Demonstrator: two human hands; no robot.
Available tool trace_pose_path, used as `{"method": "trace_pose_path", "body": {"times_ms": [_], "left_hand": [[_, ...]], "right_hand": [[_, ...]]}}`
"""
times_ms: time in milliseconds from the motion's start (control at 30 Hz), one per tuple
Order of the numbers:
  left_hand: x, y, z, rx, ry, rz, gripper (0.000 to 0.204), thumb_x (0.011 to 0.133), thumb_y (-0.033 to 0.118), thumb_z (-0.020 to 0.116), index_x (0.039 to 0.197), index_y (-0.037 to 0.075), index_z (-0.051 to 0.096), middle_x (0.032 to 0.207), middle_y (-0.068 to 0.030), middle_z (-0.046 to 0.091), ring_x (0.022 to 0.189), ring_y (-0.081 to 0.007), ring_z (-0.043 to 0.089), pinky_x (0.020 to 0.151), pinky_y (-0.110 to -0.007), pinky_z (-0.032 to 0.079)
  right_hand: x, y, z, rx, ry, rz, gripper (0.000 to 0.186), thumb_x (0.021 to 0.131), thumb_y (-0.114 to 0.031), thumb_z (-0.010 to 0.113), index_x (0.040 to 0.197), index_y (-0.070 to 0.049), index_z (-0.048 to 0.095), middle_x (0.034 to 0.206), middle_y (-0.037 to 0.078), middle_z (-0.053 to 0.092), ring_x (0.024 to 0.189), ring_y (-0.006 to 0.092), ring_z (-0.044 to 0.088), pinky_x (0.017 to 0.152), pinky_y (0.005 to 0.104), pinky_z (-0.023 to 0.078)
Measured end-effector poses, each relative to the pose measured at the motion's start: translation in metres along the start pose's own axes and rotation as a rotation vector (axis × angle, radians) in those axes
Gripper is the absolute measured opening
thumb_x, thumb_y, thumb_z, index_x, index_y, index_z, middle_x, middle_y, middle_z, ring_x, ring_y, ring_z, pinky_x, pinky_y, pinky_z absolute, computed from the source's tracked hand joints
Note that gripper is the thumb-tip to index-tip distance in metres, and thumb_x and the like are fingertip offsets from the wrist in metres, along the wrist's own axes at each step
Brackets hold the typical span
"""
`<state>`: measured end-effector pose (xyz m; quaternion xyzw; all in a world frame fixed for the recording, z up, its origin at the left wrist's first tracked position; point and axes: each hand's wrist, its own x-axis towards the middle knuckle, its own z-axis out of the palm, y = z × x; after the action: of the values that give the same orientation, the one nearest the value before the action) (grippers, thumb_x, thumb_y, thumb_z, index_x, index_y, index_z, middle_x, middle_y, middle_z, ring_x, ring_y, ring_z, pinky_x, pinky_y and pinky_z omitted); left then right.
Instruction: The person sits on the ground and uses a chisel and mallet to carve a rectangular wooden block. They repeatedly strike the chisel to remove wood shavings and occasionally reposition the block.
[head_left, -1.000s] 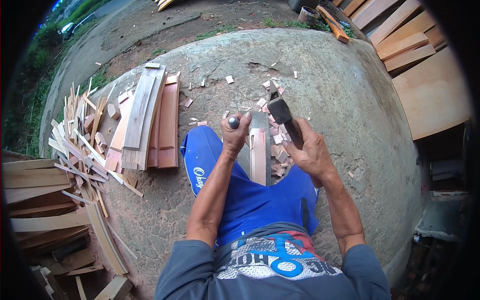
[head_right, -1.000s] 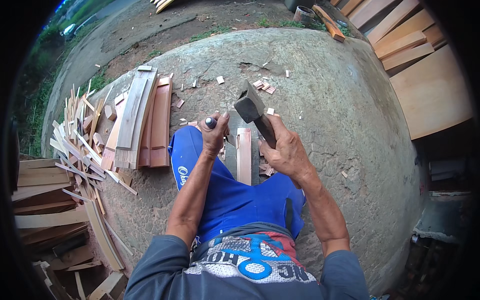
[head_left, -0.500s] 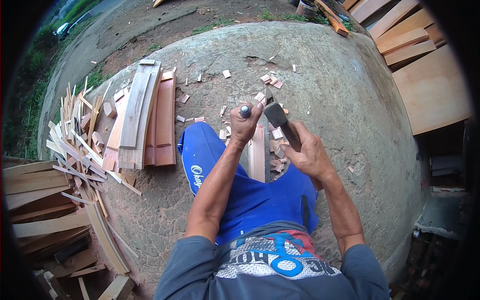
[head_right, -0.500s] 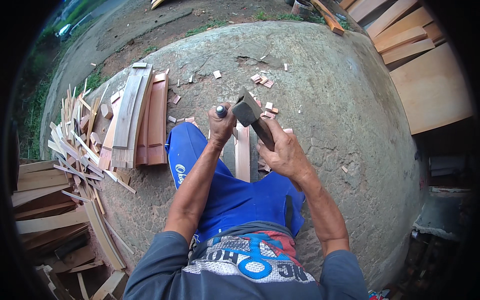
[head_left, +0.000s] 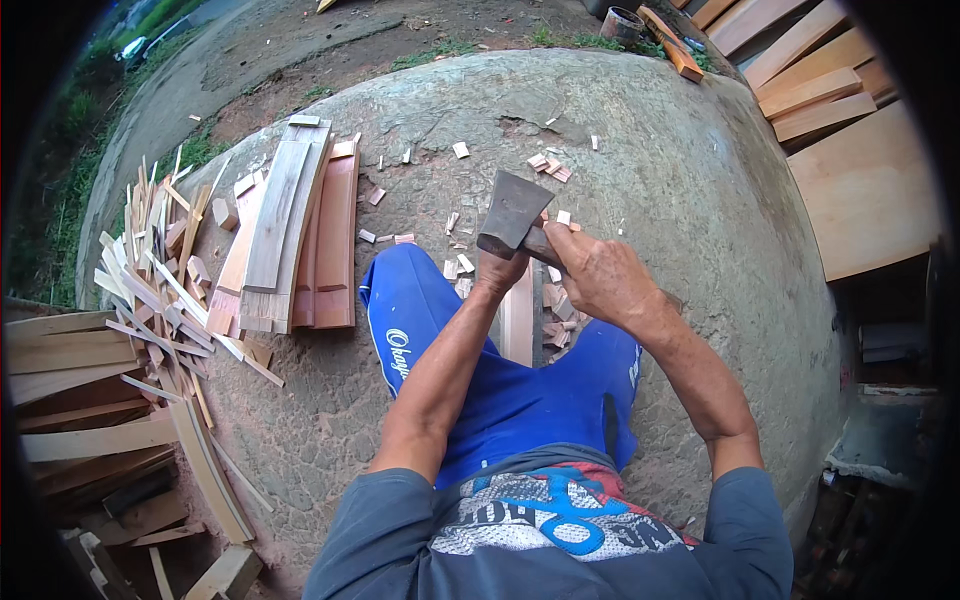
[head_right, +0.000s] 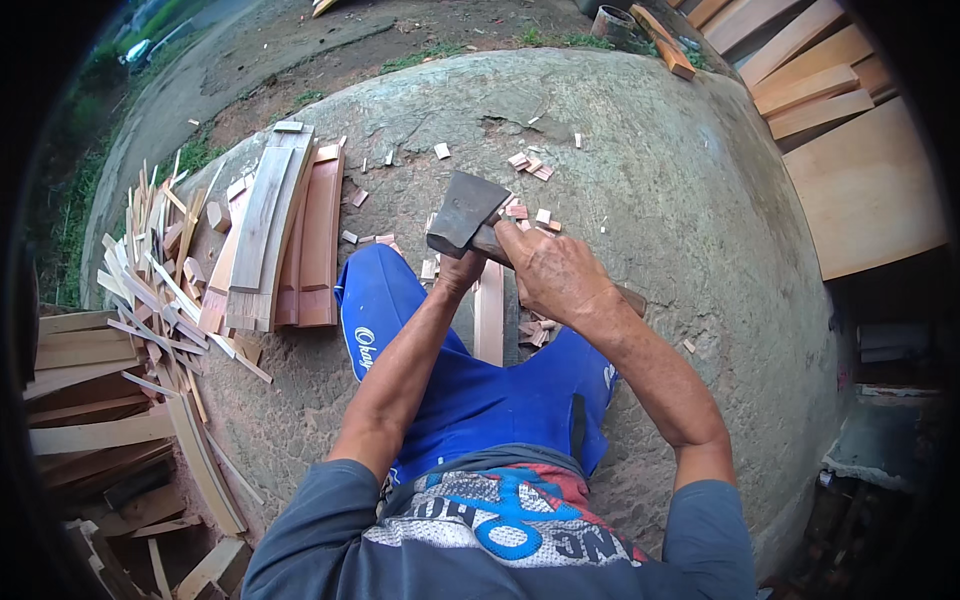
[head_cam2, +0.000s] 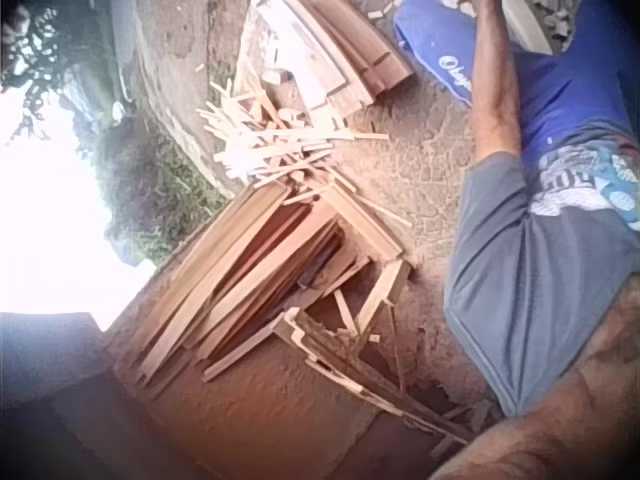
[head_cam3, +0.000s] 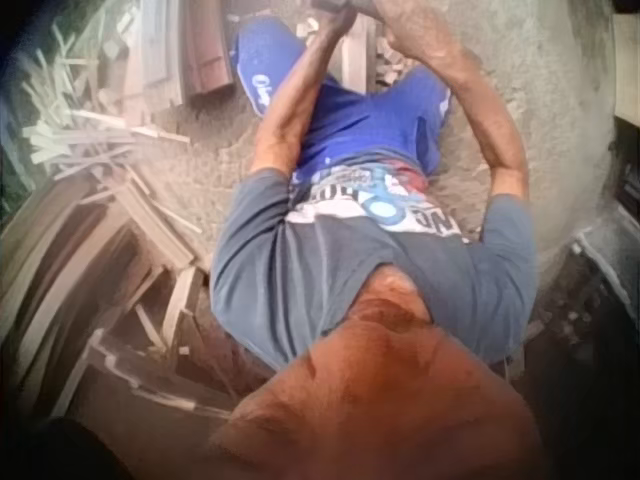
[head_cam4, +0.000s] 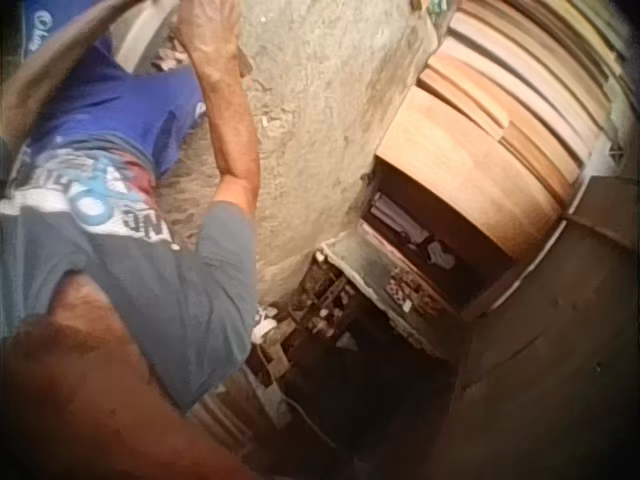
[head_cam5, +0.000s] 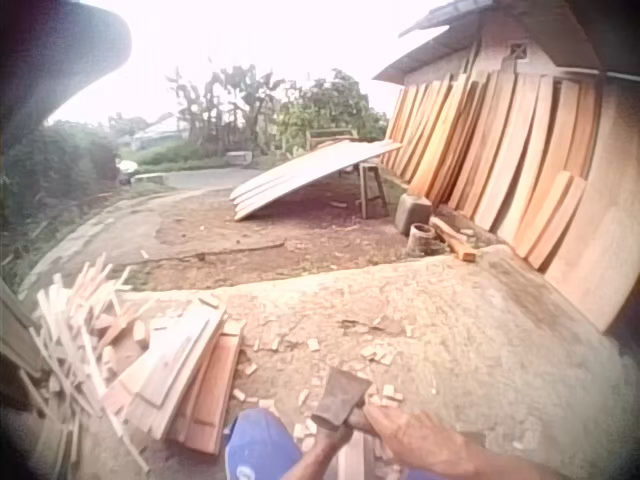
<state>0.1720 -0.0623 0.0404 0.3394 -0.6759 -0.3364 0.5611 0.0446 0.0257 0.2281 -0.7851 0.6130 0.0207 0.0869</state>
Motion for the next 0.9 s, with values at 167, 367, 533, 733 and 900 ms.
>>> {"method": "trace_pose_path", "body": {"times_ms": [167,367,533,733,900], "left_hand": [[0.010,0.013,-0.019,-0.326,-0.248,-0.473,0.025,0.097,0.023,0.078,0.085,0.002,0.071,0.078,0.0040,0.064,0.073,-0.0054,0.055,0.062,-0.029,0.047],[0.002,0.000,-0.008,0.028,-0.223,-0.002,0.022,0.095,0.011,0.072,0.117,0.008,0.071,0.112,-0.0096,0.074,0.103,-0.0260,0.070,0.089,-0.039,0.055],[0.004,-0.019,-0.016,-0.118,-0.159,-0.121,0.020,0.096,0.023,0.076,0.105,0.005,0.075,0.092,-0.0045,0.073,0.087,-0.0179,0.067,0.080,-0.035,0.055],[0.031,0.044,-0.032,-0.247,-0.491,-0.463,0.019,0.098,0.020,0.074,0.098,0.002,0.075,0.085,-0.0010,0.071,0.080,-0.0098,0.061,0.074,-0.032,0.054],[-0.002,0.014,-0.026,-0.114,-0.212,-0.026,0.026,0.093,0.012,0.075,0.117,0.006,0.072,0.108,-0.0116,0.074,0.101,-0.0204,0.070,0.088,-0.037,0.056]], "right_hand": [[-0.011,-0.016,-0.051,0.390,0.498,-0.154,0.046,0.093,-0.006,0.071,0.135,-0.007,0.052,0.092,0.019,0.074,0.081,0.0416,0.075,0.066,0.0468,0.057],[-0.001,0.000,0.013,-0.058,0.021,0.004,0.047,0.085,-0.003,0.066,0.128,-0.002,0.047,0.090,0.025,0.071,0.082,0.0424,0.074,0.069,0.0520,0.061],[-0.002,-0.010,-0.018,0.223,0.297,-0.117,0.042,0.092,-0.010,0.068,0.131,-0.007,0.053,0.094,0.020,0.072,0.079,0.0430,0.073,0.065,0.0496,0.057],[-0.012,-0.017,-0.032,0.434,0.672,-0.062,0.048,0.092,-0.001,0.067,0.135,-0.007,0.046,0.084,0.018,0.069,0.074,0.0350,0.076,0.065,0.0453,0.058],[-0.002,-0.006,0.013,0.164,0.011,0.032,0.045,0.085,-0.007,0.062,0.127,-0.004,0.046,0.094,0.029,0.072,0.091,0.0506,0.071,0.079,0.0596,0.056]]}}
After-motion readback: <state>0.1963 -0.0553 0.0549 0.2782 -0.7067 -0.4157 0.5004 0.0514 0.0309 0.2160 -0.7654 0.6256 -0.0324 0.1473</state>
